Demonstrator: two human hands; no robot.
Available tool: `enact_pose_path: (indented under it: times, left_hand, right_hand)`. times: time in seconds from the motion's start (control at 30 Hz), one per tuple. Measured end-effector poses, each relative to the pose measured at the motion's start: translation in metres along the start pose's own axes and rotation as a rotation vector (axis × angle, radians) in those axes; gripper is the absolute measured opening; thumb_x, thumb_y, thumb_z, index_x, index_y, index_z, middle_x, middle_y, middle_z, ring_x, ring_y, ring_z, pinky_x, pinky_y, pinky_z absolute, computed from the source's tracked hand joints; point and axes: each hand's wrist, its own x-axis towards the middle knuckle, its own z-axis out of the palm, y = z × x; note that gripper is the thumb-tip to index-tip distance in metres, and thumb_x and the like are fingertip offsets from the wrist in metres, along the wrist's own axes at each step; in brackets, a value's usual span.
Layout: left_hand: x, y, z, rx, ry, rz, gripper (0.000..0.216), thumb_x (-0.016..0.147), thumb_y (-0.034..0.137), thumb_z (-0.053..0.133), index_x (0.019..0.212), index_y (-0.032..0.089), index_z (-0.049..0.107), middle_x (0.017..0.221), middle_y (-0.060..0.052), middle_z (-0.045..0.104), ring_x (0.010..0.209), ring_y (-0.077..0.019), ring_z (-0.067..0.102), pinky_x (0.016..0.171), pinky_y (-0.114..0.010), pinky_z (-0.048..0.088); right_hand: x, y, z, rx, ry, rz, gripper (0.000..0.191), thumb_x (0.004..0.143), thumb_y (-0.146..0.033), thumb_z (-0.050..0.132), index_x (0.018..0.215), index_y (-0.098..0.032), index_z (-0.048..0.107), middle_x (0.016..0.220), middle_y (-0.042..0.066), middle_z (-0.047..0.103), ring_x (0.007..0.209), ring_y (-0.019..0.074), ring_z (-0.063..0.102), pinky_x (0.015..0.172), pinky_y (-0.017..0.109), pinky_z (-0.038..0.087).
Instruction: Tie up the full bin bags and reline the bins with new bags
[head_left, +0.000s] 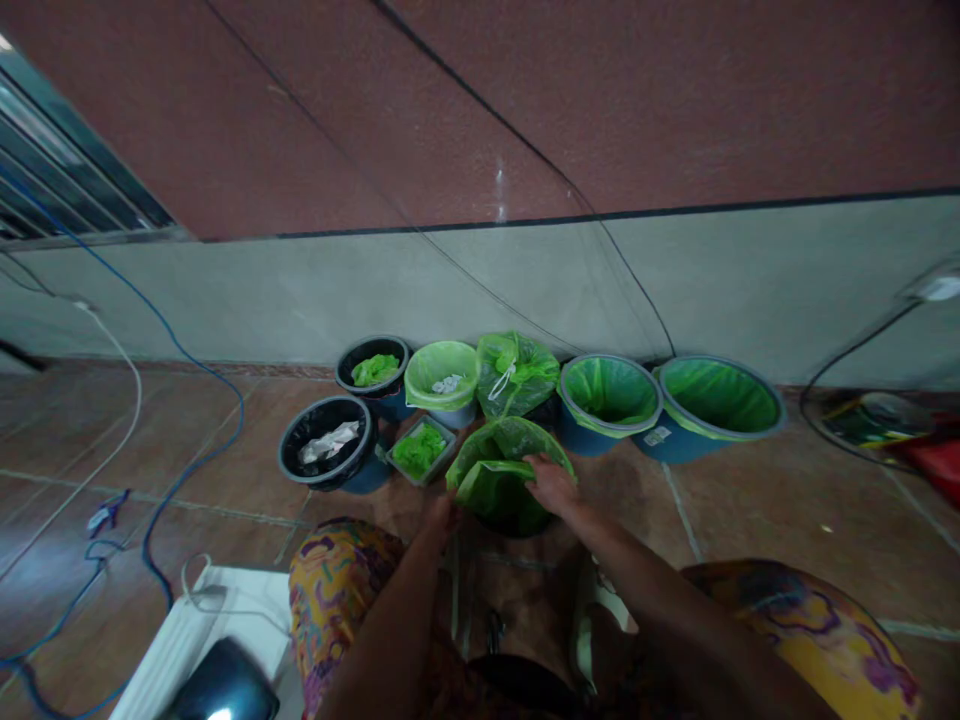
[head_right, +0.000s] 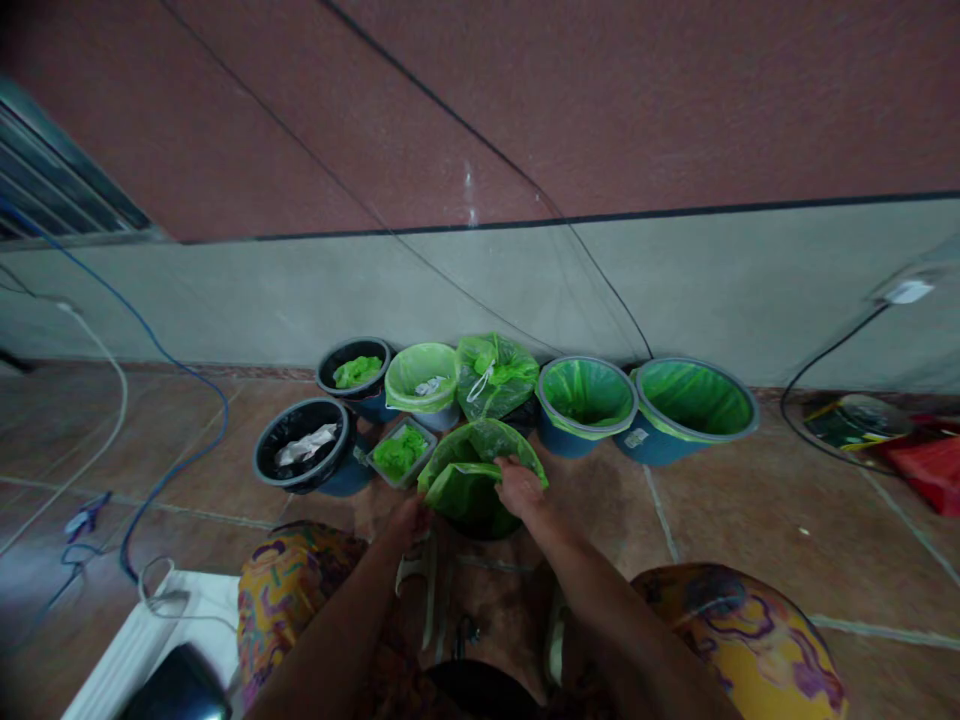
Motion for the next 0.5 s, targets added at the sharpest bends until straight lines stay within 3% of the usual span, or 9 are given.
enact_pose_path:
  times: [0.1, 0.2, 0.5]
  left_hand:
    - [0.002, -0.003, 0.000, -0.070, -0.008, -0.015, 0.019, 0.087, 0.034, 0.060, 0.078, 0.018, 0.057, 0.063, 0.003, 0.057, 0.057, -0.0087, 0.057, 0.058, -0.019, 0.048]
    - [0.005, -0.007, -0.003, -0.093, -0.032, -0.017, 0.010, 0.081, 0.024, 0.066, 0.080, 0.017, 0.059, 0.068, 0.001, 0.061, 0.062, -0.0093, 0.060, 0.061, -0.019, 0.050]
    - [0.006, -0.026, -0.008, -0.063, -0.087, 0.005, 0.011, 0.073, 0.008, 0.060, 0.078, 0.018, 0.059, 0.081, -0.004, 0.071, 0.084, -0.0192, 0.071, 0.074, -0.031, 0.058]
  right_hand:
    - [-0.008, -0.001, 0.007, -0.135, -0.082, -0.017, 0.029, 0.088, -0.015, 0.055, 0.111, -0.021, 0.071, 0.119, 0.010, 0.070, 0.102, 0.0209, 0.068, 0.084, 0.028, 0.048]
    - [-0.019, 0.009, 0.007, -0.166, -0.101, -0.006, 0.030, 0.093, -0.015, 0.044, 0.095, -0.019, 0.074, 0.106, 0.010, 0.073, 0.095, 0.0195, 0.069, 0.079, 0.026, 0.047]
    - [-0.060, 0.057, 0.011, 0.003, 0.003, -0.084, 0.025, 0.081, -0.011, 0.054, 0.087, -0.021, 0.076, 0.113, 0.007, 0.072, 0.100, 0.0185, 0.067, 0.090, 0.026, 0.048]
